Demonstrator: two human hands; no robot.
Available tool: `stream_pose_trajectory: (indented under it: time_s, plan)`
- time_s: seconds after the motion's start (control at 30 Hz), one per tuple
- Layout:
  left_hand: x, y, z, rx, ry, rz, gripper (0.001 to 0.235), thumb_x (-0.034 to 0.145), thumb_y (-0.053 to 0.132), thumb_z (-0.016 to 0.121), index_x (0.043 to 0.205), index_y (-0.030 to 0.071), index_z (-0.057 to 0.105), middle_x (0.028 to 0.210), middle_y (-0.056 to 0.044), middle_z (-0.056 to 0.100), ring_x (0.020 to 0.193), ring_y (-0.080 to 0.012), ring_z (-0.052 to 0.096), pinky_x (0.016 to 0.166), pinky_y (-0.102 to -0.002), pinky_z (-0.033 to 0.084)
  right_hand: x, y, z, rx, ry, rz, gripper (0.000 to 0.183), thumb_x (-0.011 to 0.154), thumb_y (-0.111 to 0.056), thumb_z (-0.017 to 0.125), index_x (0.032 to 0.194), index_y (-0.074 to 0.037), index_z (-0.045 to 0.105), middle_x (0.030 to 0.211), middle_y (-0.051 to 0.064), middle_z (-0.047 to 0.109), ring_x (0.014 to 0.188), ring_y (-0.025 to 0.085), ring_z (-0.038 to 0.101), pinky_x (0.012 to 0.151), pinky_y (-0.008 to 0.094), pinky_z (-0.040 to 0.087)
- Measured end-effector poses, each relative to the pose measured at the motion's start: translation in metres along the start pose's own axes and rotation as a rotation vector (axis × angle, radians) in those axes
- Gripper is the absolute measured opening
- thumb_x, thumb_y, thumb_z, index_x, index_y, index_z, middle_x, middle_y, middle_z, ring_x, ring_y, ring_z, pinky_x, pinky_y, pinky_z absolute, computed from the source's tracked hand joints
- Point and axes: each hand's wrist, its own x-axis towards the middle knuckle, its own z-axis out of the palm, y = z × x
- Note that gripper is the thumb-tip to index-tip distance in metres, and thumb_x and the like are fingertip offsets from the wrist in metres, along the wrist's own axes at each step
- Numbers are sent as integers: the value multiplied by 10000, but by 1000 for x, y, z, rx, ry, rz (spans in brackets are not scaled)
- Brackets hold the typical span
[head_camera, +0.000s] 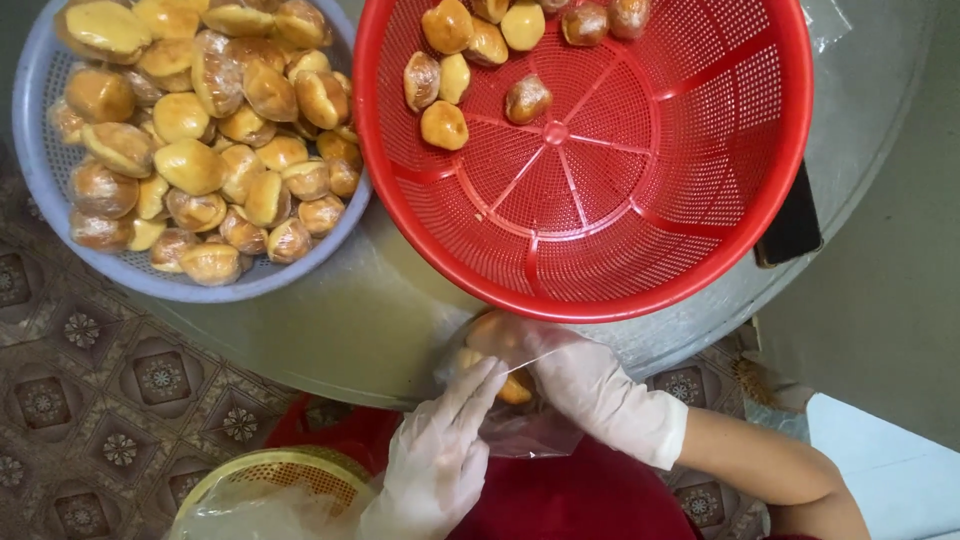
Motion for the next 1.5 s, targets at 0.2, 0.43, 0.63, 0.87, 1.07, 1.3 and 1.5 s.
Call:
stream_pose_trajectory:
  time_s: [0.2, 0.43, 0.63, 0.87, 1.07, 1.3, 1.5]
  plan:
    - [0, -6, 3, -29, 5, -68, 811, 597, 42, 508, 1381, 216, 399, 1415, 23, 447, 780, -293, 666, 709, -437, 528, -6, 200, 31, 2722, -56, 608, 522, 933, -487, 240, 1219, -136, 501, 1328, 112, 494, 1263, 212, 416, 1093, 359, 257]
    - [7, -3, -1, -12, -140, -241, 808, 636, 128, 501, 1410, 266, 313, 1467, 54, 353, 646, -330, 625, 643, -468, 517, -29, 188, 19, 1853, 236, 452, 629, 703, 18, 566, 1287, -134, 389, 821, 109, 571, 602, 245, 595, 518, 354, 542]
    - [5, -5, 1, 15, 27, -113, 785, 639, 80, 506, 1397, 214, 352, 1445, -1, 399, 600, -268, 632, 538, -386, 546, -37, 211, 28, 1932, 198, 340, 624, 718, 33, 565, 1318, -35, 408, 850, 120, 531, 748, 269, 545, 661, 372, 484]
    - [15, -1, -12, -44, 293, 55, 553, 807, 64, 615, 1318, 209, 461, 1353, -77, 499, 909, -262, 693, 637, -366, 587, -94, 251, 54, 2256, 258, 777, 197, 852, -227, 585, 1002, -123, 659, 975, 53, 600, 877, 166, 624, 795, 276, 515]
    - [24, 7, -33, -9, 265, 0, 491, 826, 162, 628, 1280, 278, 479, 1267, -64, 548, 878, -259, 654, 643, -419, 556, -107, 213, 49, 2425, 156, 631, 251, 796, -339, 642, 992, -193, 700, 1376, 244, 392, 1324, 312, 368, 968, 407, 364]
    - [84, 17, -71, -73, -218, -324, 465, 903, 441, 293, 1313, 331, 482, 1432, 24, 363, 1178, -198, 452, 928, -473, 385, -85, 212, 46, 2372, 339, 641, 311, 840, -283, 615, 1110, -130, 647, 1339, 219, 427, 1196, 337, 491, 900, 409, 482]
    - [175, -17, -46, 213, 222, 227, 359, 860, 130, 530, 1211, 89, 598, 1258, -158, 540, 888, -338, 631, 733, -490, 491, -75, 199, 40, 2486, 489, 614, 468, 815, 52, 528, 1274, -38, 499, 1282, 179, 464, 1204, 308, 508, 1017, 359, 422]
